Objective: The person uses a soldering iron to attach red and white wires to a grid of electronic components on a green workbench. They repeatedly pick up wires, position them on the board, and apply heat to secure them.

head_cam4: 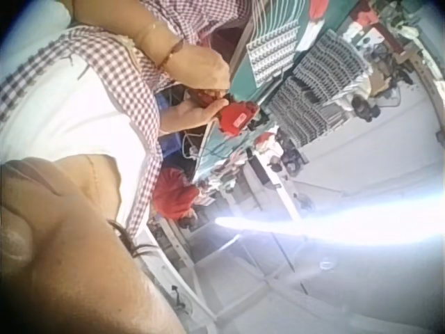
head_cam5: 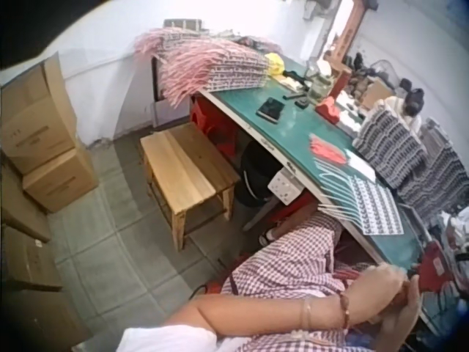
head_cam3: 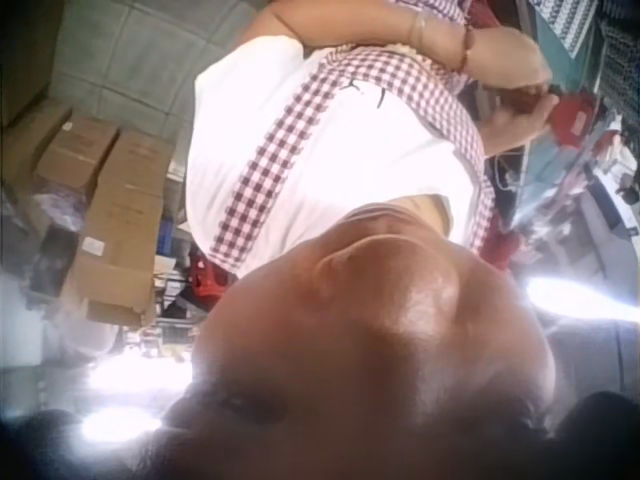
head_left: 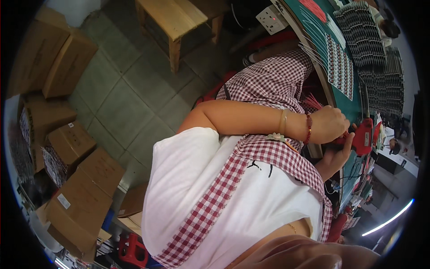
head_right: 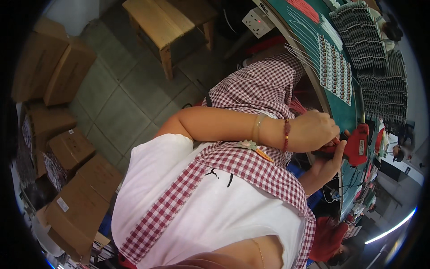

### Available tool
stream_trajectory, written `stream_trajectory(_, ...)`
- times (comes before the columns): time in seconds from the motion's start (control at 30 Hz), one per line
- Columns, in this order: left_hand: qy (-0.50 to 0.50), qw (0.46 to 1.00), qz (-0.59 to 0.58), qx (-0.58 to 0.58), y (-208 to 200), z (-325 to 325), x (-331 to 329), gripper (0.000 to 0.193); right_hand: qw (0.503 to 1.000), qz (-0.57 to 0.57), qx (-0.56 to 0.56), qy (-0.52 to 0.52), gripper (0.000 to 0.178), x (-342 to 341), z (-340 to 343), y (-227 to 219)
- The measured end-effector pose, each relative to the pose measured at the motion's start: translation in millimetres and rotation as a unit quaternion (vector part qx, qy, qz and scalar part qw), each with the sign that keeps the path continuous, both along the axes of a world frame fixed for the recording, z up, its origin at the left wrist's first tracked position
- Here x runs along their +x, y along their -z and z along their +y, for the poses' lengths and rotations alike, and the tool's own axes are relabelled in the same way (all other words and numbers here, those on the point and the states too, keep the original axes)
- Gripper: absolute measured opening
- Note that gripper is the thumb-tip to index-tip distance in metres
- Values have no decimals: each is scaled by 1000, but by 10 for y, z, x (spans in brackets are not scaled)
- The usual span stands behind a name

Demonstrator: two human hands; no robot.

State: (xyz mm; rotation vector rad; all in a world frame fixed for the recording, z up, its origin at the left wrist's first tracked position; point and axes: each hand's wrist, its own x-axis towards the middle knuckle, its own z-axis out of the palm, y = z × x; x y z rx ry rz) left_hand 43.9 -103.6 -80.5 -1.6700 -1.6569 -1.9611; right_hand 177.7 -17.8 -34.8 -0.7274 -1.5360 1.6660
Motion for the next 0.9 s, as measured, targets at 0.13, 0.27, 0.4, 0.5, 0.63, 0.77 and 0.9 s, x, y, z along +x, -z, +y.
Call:
stream_trajectory(0.13,27,999,10,-27,-16,-12,58,18,1000,9,-24,-12,44,63,0,34)
stream_trajectory(0.27,66,997,-11,-37,-14,6,60,18,995,25,-47,-79,47,119,33,5)
stream_trajectory(0.4,85,995,0,-48,-83,2,72,18,993,30,-83,-82,45,189,20,-86)
stream_trajectory(0.5,81,994,18,-69,-54,26,76,17,996,-5,-57,-63,44,216,89,9)
stream_trajectory(0.63,77,994,-2,-84,-85,19,47,16,998,-50,7,-34,43,147,53,-46)
stream_trajectory(0.77,80,990,-14,-117,-118,52,-25,15,990,-99,97,-1,44,27,-79,-118)
stream_trajectory(0.9,100,988,-21,-119,-182,62,-94,16,980,-131,139,51,43,-139,-217,-179)
